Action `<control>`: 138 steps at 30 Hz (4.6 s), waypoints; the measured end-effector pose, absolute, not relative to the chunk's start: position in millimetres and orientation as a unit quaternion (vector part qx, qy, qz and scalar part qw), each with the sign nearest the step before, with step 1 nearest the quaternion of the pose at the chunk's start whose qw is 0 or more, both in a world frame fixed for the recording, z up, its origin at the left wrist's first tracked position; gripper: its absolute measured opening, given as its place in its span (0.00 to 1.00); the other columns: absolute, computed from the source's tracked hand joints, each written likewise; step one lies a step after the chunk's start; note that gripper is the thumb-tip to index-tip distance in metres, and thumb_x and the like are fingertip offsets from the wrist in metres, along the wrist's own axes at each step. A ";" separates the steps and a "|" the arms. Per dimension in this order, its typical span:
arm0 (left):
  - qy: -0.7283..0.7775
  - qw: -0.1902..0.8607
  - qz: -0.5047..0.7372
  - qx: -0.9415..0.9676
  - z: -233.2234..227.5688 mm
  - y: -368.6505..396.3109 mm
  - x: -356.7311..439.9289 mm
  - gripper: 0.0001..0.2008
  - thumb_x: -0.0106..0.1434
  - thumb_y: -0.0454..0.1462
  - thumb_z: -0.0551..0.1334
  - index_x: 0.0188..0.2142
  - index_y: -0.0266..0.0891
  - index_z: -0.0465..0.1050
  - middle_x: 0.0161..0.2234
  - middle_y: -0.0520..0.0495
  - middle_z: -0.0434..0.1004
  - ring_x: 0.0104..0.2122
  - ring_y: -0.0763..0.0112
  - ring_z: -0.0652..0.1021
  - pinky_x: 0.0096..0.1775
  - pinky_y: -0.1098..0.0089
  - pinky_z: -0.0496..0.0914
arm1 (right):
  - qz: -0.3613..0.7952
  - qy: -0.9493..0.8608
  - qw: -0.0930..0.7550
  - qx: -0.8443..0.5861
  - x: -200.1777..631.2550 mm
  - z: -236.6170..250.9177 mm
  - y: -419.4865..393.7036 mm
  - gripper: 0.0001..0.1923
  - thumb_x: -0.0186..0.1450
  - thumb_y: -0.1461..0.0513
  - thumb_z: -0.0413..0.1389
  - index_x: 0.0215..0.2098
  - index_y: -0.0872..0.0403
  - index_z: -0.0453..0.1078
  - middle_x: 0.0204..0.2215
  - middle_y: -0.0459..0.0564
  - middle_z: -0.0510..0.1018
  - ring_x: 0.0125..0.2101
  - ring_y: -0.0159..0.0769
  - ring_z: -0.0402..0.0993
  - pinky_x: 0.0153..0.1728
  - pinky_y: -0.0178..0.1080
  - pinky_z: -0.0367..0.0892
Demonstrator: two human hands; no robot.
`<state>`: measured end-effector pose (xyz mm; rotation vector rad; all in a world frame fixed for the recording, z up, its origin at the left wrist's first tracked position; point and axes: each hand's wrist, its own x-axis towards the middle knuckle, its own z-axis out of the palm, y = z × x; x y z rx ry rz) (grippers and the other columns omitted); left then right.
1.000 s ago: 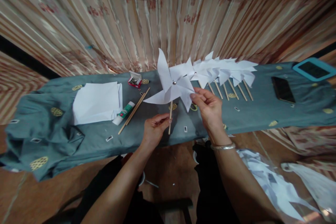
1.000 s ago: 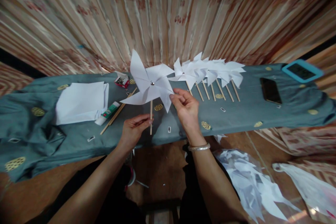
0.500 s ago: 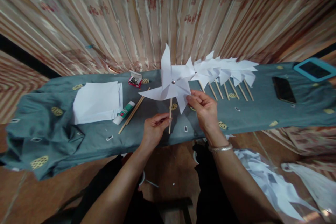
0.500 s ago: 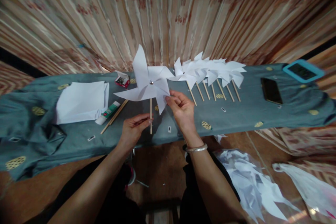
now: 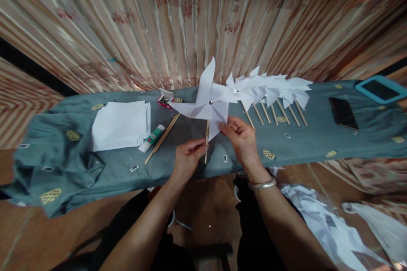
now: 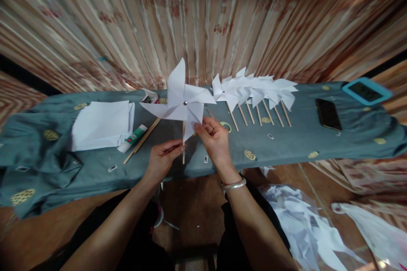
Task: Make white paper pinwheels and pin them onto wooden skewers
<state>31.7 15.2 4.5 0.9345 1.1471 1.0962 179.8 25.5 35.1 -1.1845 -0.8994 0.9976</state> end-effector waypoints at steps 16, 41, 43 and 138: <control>0.496 0.604 0.488 0.388 7.6 17.9 32.9 0.10 0.42 0.38 0.71 0.27 0.41 0.83 0.27 0.48 0.83 0.29 0.68 0.79 0.35 0.69 0.72 | 0.483 -0.365 0.607 -0.514 178.3 46.5 28.1 0.19 0.48 0.51 0.68 0.35 0.50 0.77 0.19 0.40 0.75 0.21 0.30 0.69 0.27 0.35 0.69; 0.483 0.613 0.483 0.396 5.7 25.5 35.6 0.11 0.46 0.36 0.69 0.32 0.40 0.84 0.31 0.47 0.84 0.31 0.66 0.79 0.36 0.69 0.72 | 0.476 -0.423 0.565 -0.525 169.5 37.6 35.4 0.16 0.56 0.50 0.65 0.37 0.50 0.77 0.24 0.44 0.79 0.26 0.33 0.73 0.28 0.36 0.67; 0.482 0.613 0.488 0.393 4.9 26.7 35.9 0.11 0.46 0.36 0.69 0.32 0.40 0.84 0.31 0.47 0.84 0.32 0.66 0.79 0.37 0.69 0.72 | 0.446 -0.422 0.565 -0.551 176.9 41.1 36.2 0.17 0.57 0.48 0.64 0.36 0.51 0.78 0.23 0.44 0.79 0.25 0.33 0.72 0.27 0.35 0.66; 0.504 0.627 0.452 0.385 -5.3 53.2 33.8 0.10 0.46 0.38 0.70 0.31 0.38 0.84 0.30 0.46 0.81 0.32 0.67 0.78 0.36 0.70 0.71 | 0.377 -0.396 0.607 -0.577 193.5 35.9 70.9 0.09 0.56 0.56 0.64 0.35 0.49 0.77 0.24 0.42 0.80 0.25 0.32 0.74 0.30 0.38 0.73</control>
